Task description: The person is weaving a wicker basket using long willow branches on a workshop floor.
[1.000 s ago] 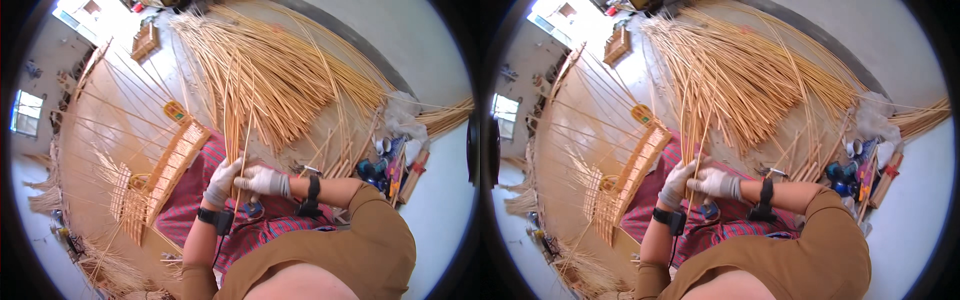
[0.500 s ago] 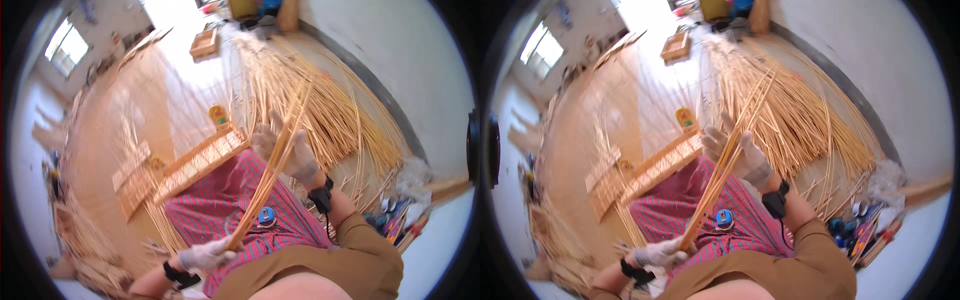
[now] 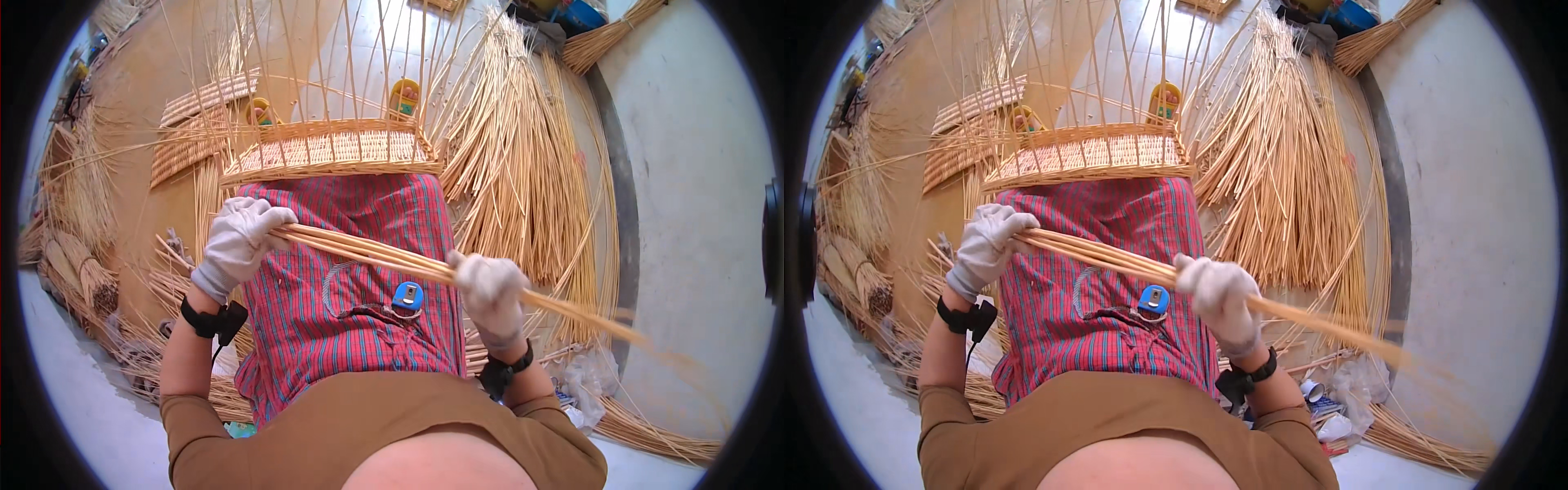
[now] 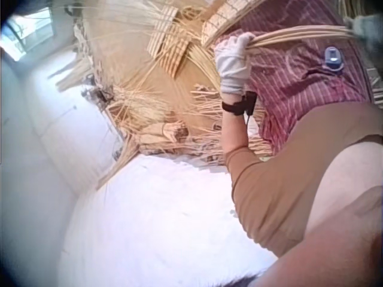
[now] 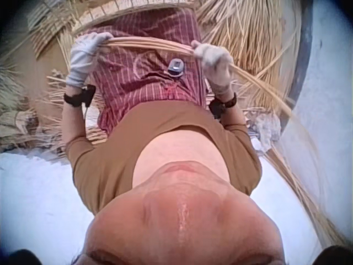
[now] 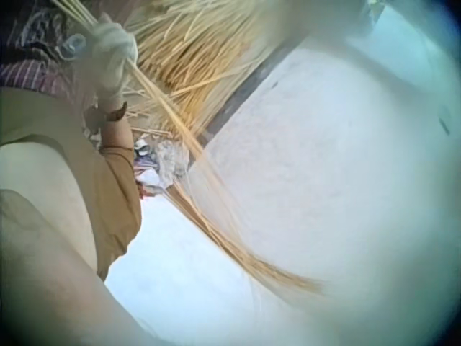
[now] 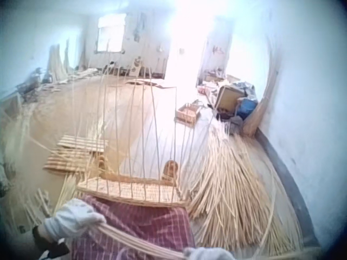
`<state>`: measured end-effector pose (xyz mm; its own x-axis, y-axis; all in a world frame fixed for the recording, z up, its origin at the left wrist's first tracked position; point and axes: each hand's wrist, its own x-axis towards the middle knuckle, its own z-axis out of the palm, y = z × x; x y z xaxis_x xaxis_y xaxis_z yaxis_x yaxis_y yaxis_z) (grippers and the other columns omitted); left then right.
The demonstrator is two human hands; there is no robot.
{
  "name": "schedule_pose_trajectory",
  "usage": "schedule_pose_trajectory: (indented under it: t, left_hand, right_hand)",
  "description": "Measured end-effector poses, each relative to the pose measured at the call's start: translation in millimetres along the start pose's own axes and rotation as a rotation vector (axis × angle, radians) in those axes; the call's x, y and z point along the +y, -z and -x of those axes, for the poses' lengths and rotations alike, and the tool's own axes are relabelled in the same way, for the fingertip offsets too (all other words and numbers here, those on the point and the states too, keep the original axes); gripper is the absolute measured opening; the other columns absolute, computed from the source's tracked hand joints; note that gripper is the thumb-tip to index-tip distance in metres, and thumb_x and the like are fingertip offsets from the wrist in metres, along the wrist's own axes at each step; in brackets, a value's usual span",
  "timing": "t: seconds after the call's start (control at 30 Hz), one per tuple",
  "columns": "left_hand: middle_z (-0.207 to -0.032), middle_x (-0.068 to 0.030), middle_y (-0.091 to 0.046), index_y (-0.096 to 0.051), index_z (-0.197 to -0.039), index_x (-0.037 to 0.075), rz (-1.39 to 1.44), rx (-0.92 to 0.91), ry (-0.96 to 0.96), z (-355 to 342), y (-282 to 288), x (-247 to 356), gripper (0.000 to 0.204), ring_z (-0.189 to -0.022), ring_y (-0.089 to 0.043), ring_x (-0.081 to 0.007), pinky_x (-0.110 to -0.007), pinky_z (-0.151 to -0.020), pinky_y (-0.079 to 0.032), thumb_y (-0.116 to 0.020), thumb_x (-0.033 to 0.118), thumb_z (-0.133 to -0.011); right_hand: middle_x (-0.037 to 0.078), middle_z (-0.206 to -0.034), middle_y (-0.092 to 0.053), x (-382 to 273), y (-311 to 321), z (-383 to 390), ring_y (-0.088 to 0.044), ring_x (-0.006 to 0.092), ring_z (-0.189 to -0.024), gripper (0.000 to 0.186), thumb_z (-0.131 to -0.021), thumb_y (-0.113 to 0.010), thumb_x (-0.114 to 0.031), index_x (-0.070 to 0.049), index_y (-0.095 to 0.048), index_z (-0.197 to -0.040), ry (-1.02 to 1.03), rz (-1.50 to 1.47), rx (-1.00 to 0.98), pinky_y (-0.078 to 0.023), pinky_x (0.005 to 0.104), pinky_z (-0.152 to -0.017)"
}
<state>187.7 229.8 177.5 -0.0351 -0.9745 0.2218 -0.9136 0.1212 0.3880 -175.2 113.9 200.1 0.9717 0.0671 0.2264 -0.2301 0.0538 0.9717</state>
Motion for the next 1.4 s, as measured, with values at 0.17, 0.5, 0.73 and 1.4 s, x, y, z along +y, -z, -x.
schedule_pose_trajectory:
  t: [0.17, 0.5, 0.73, 1.4]
  left_hand:
    - [-0.083, -0.0019, -0.064, -0.073, -0.102, 0.021, -0.164, -0.136, -0.012, 21, -9, -40, 0.018, -0.081, -0.062, -0.0253, -0.041, -0.088, -0.045, -0.073, 0.025, -0.085]
    - [-0.09, -0.0028, -0.072, -0.073, -0.101, 0.018, 0.184, 0.281, 0.146, -58, -90, 5, 0.009, -0.094, -0.069, -0.0262, -0.048, -0.112, -0.041, -0.066, 0.021, -0.096]
    - [-0.095, -0.01, -0.073, -0.074, -0.116, 0.012, 0.413, 0.188, 0.174, -123, -143, 23, 0.027, -0.096, -0.071, -0.0305, -0.037, -0.095, -0.054, -0.078, 0.021, -0.09]
    - [-0.091, -0.0146, -0.074, -0.05, -0.145, 0.004, 1.087, -0.264, 0.837, -211, -195, -2, 0.047, -0.053, -0.063, -0.0174, -0.031, -0.053, -0.055, -0.065, 0.02, -0.104]
  right_hand:
    - [0.01, -0.122, -0.07, -83, 14, 2, -0.067, 0.0259, -0.109, 0.057, -0.11, -0.047, -0.052, -0.005, -0.06, -0.14, 1.148, 1.871, 0.579, -0.055, 0.041, -0.096]
    - [0.008, -0.114, -0.075, -77, -34, -15, -0.072, 0.0177, -0.104, 0.036, -0.1, -0.068, -0.018, -0.011, -0.066, -0.136, 0.508, 2.92, 1.062, -0.058, 0.0337, -0.089]
    - [0.016, -0.11, -0.074, -90, -135, -1, -0.074, 0.0228, -0.098, 0.013, -0.104, -0.063, -0.008, -0.005, -0.061, -0.117, 1.787, 2.556, 0.059, -0.064, 0.0344, -0.087]
    - [0.011, -0.108, -0.076, -192, -258, 27, -0.074, 0.0165, -0.093, 0.007, -0.103, -0.067, -0.012, -0.01, -0.064, -0.109, 1.687, 2.381, 0.528, -0.057, 0.0235, -0.067]
